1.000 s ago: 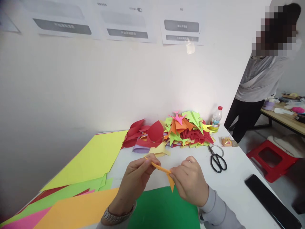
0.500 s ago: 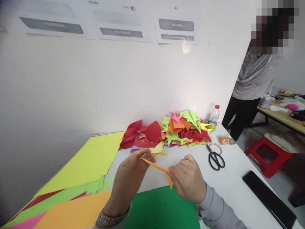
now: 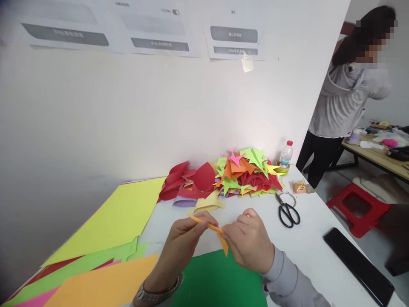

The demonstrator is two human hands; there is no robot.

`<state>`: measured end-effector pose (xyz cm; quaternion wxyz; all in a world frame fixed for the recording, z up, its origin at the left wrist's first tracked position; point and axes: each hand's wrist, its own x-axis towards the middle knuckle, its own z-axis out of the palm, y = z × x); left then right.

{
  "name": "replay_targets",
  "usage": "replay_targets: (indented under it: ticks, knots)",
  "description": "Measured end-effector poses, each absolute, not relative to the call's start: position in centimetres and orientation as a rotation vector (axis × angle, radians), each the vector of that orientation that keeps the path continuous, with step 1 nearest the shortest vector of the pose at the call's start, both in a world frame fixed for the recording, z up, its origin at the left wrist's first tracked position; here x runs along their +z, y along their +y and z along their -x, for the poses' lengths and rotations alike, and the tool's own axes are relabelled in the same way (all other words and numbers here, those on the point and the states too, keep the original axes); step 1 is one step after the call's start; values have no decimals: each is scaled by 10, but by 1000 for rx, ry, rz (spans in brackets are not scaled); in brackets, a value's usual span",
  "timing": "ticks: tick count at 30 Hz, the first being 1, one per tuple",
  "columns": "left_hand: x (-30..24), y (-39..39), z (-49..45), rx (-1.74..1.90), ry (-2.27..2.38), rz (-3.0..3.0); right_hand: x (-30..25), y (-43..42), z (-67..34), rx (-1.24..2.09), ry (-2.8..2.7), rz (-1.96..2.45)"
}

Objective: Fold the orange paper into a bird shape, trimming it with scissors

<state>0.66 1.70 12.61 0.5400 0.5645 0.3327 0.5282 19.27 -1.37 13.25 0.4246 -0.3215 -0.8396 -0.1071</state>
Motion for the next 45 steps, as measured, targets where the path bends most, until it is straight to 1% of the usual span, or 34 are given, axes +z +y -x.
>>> replay_targets:
  ticks: [4, 7, 11, 18, 26, 34, 41, 45]
  knots:
    - [127, 19, -1, 1362, 870, -1262, 133, -14, -192, -258, -2106, 797]
    - [127, 19, -1, 1375, 838, -1249, 133, -14, -191, -246, -2096, 783]
    - [128, 18, -5, 1355, 744, -1262, 132, -14, -191, -221, -2076, 771]
    - [129, 15, -12, 1201, 661, -1489, 132, -14, -191, -230, -2083, 795]
    - [127, 16, -8, 1295, 688, -1511, 133, -14, -192, -254, -2084, 805]
    - [124, 17, -7, 1464, 726, -1434, 133, -14, -192, -234, -2088, 780]
    - [128, 19, -5, 1564, 788, -1274, 133, -15, -194, -240, -2095, 786]
    - [129, 20, -3, 1554, 772, -1222, 133, -15, -194, -223, -2094, 784]
